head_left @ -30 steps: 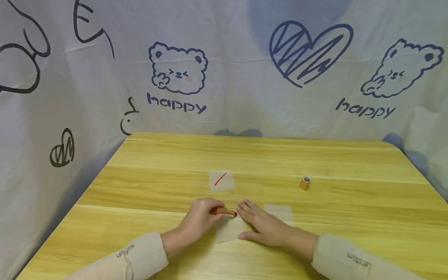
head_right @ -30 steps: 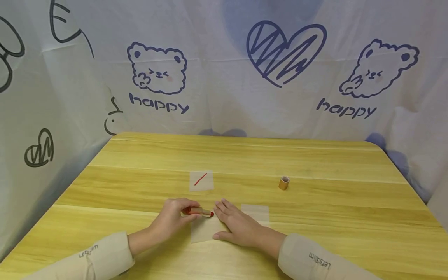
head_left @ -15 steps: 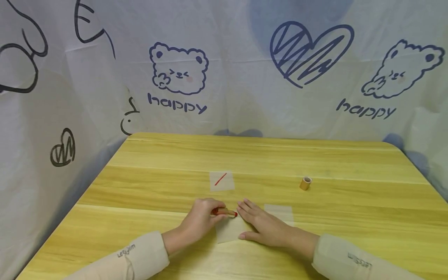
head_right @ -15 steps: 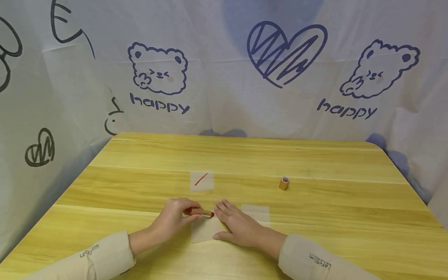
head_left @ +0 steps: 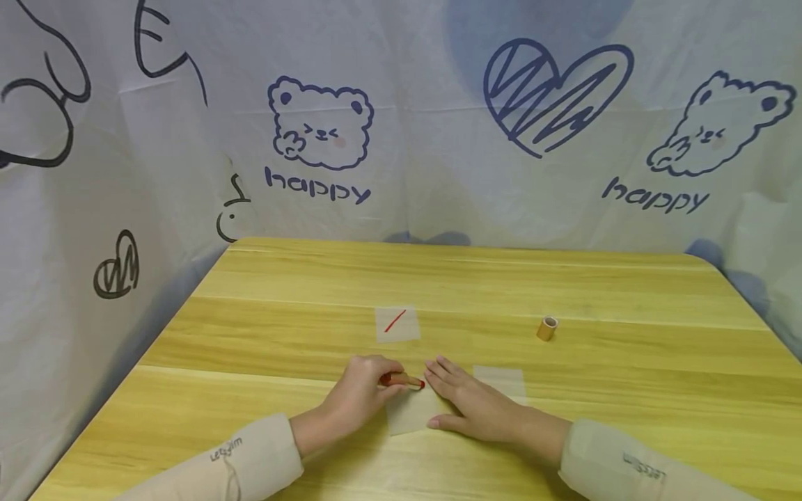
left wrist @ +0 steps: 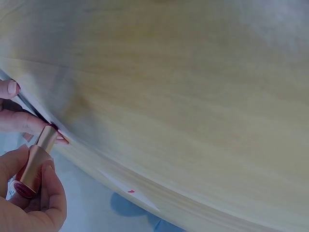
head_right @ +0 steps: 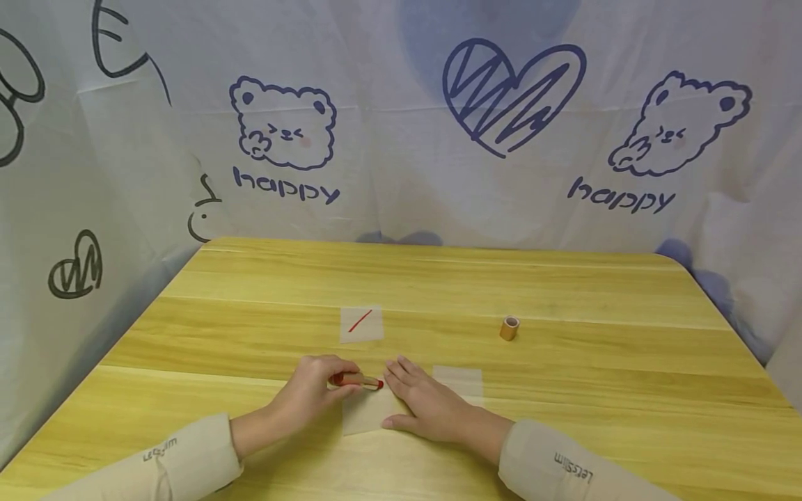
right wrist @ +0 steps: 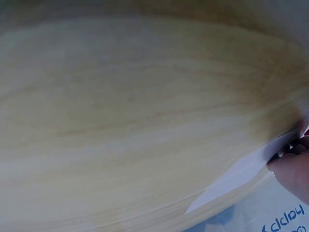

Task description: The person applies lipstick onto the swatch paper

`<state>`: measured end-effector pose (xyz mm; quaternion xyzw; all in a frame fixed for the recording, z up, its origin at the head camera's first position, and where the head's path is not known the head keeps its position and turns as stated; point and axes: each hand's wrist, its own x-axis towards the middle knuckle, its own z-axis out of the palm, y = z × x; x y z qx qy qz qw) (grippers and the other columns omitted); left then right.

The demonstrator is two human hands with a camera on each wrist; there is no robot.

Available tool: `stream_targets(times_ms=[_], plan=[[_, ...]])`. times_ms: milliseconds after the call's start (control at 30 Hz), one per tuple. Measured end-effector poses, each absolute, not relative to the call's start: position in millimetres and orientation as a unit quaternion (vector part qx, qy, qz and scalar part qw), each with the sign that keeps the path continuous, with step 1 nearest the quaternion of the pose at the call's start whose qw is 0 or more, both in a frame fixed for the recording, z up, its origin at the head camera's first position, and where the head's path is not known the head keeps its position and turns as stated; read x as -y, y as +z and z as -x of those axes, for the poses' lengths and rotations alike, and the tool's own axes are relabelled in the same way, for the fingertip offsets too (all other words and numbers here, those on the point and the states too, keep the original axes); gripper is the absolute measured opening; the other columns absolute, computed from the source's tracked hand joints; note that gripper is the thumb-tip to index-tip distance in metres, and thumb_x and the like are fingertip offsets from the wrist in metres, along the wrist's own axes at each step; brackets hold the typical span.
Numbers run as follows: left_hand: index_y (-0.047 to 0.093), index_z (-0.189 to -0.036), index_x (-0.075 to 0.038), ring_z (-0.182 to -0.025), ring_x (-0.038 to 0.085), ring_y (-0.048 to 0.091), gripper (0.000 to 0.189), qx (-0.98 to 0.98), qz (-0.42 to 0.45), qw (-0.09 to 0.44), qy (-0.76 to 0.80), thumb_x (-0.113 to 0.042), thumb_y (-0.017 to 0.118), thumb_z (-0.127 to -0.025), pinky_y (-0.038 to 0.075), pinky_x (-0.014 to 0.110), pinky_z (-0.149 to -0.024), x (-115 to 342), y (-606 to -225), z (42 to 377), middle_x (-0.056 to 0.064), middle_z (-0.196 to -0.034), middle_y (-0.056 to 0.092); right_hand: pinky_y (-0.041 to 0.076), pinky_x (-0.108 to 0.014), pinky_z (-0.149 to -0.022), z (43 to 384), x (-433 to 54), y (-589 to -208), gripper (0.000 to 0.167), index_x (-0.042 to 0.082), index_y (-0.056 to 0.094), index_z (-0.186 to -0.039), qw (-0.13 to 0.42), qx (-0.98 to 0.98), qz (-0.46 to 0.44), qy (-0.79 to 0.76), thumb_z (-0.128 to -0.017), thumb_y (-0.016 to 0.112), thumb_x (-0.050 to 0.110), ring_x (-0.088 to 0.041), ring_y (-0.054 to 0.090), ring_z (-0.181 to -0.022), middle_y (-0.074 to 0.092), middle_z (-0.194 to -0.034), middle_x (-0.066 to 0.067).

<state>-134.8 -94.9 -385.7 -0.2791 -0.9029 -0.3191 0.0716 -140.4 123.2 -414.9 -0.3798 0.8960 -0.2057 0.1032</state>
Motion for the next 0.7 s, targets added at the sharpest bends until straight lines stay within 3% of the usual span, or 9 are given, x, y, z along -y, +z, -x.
stream_targets(times_ms=[700], plan=[[0.07, -0.087, 0.001, -0.071, 0.015, 0.066, 0.014, 0.907, 0.277, 0.07, -0.308, -0.004, 0.074, -0.075, 0.051, 0.014, -0.062, 96.9, -385.3, 132.3, 0.011, -0.084, 0.071, 0.026, -0.051, -0.11, 139.8, -123.6, -414.5, 0.071, -0.004, 0.031, -0.141, 0.101, -0.895, 0.383, -0.205, -0.092, 0.051, 0.043, -0.036, 0.016, -0.141, 0.023, -0.151, -0.019]])
